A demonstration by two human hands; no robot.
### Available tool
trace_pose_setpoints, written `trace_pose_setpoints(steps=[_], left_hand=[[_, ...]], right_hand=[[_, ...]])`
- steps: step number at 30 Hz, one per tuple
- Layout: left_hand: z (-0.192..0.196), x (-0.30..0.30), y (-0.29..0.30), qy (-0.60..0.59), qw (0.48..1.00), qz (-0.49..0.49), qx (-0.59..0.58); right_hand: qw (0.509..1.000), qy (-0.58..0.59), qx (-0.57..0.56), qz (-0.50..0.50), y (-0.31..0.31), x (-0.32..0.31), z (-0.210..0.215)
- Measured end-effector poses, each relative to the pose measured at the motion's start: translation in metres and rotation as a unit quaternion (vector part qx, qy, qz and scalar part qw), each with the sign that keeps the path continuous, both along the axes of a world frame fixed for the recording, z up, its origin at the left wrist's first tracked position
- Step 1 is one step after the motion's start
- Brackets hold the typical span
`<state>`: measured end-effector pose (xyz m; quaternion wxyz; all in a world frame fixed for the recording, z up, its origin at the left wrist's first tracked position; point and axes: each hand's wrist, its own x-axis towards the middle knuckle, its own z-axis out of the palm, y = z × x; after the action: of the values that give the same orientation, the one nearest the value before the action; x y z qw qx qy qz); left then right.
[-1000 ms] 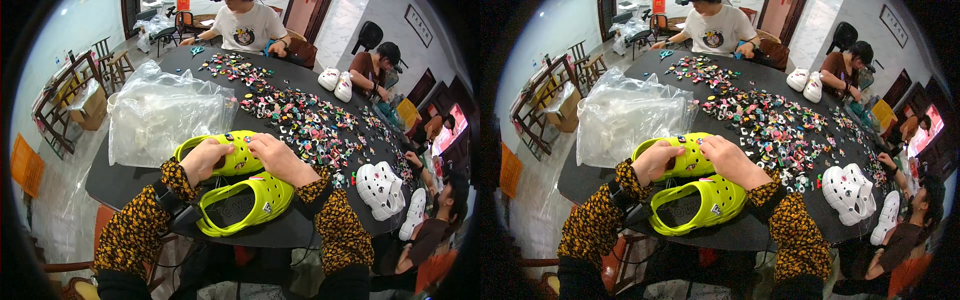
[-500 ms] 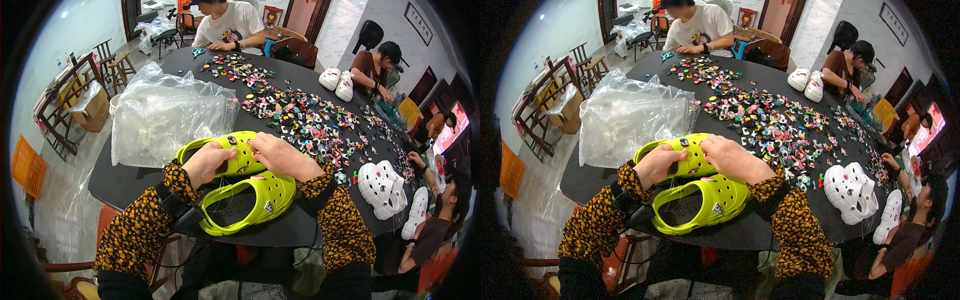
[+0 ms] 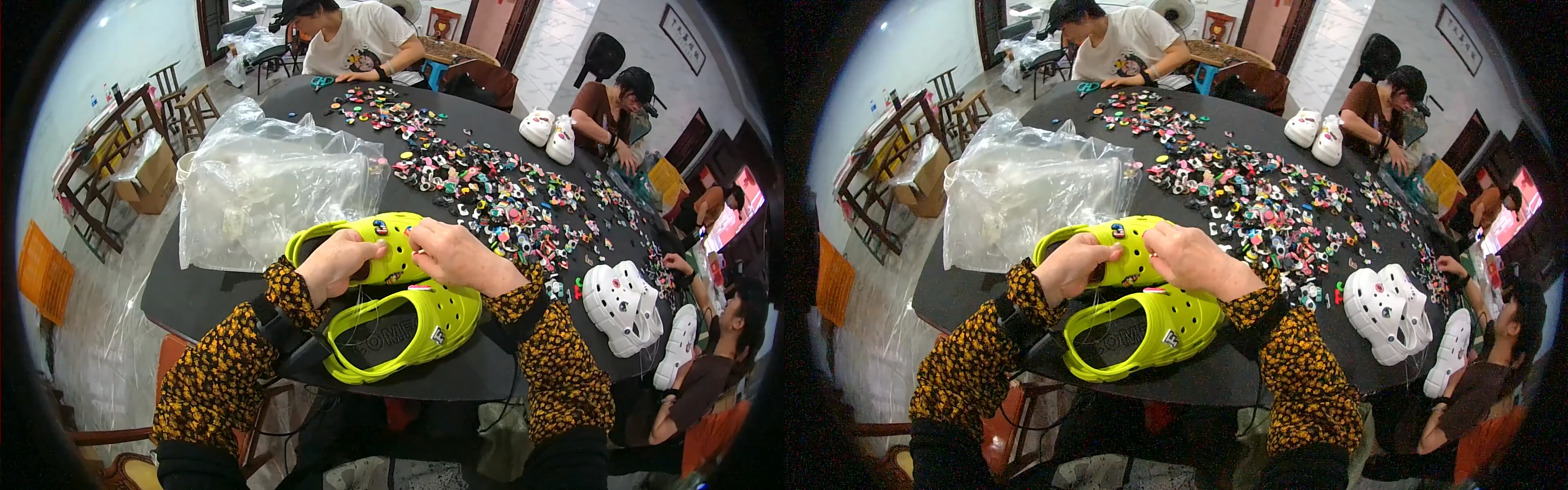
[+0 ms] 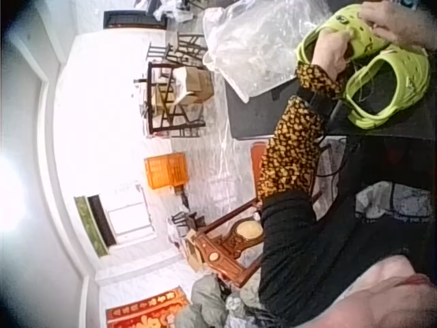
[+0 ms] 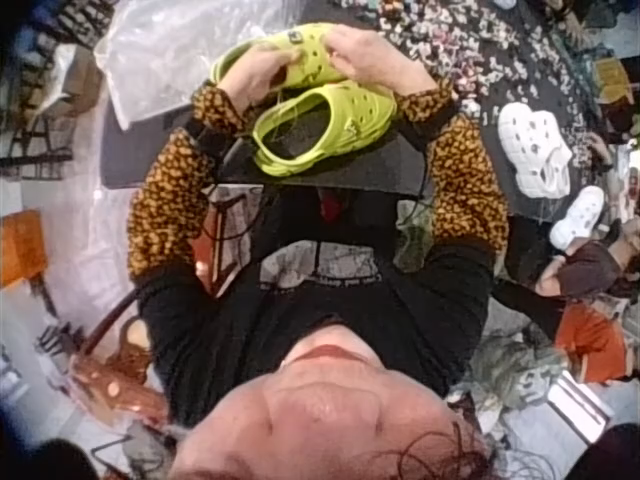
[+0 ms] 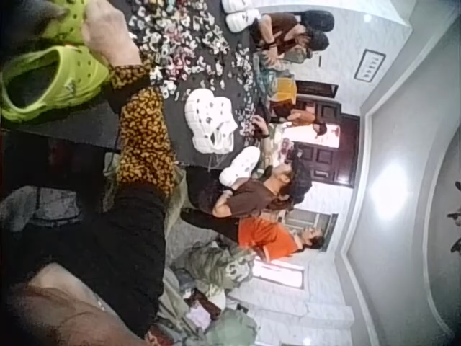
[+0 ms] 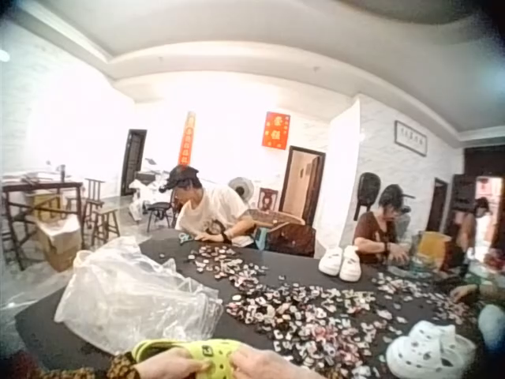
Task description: The person is seen attaching decorative charms and accessories to clogs/shoes in a manufacturing or assembly setting.
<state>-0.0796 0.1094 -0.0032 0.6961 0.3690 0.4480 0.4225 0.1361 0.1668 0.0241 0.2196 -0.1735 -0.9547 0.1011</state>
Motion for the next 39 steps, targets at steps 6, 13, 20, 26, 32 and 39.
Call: trace_pose_setpoints(steps=[6,13,20,26,32,39], left_hand=[[-0.006,-0.002,0.003,0.010,1.000,-0.006,0.017],[-0.004,0.001,0.003,0.030,0.999,0.015,0.008],[-0.001,-0.003,0.008,0.020,0.999,0.031,0.006],[0.011,0.004,-0.005,0.035,0.999,0.013,0.005],[0.003,0.000,-0.001,0.029,1.000,0.003,0.001],[-0.002,-0.002,0.000,0.031,0.999,0.007,0.011]], right_hand=[[0.999,-0.015,0.039,-0.015,-0.004,-0.001,0.000],[0.994,0.011,0.106,0.015,-0.003,-0.004,-0.005],[0.993,-0.067,0.100,0.004,-0.013,0.002,0.002],[0.991,0.107,-0.054,-0.056,0.014,0.002,0.001],[0.998,0.021,-0.022,-0.047,0.014,-0.003,-0.001],[0.996,0.071,0.026,-0.036,0.008,-0.006,-0.005]])
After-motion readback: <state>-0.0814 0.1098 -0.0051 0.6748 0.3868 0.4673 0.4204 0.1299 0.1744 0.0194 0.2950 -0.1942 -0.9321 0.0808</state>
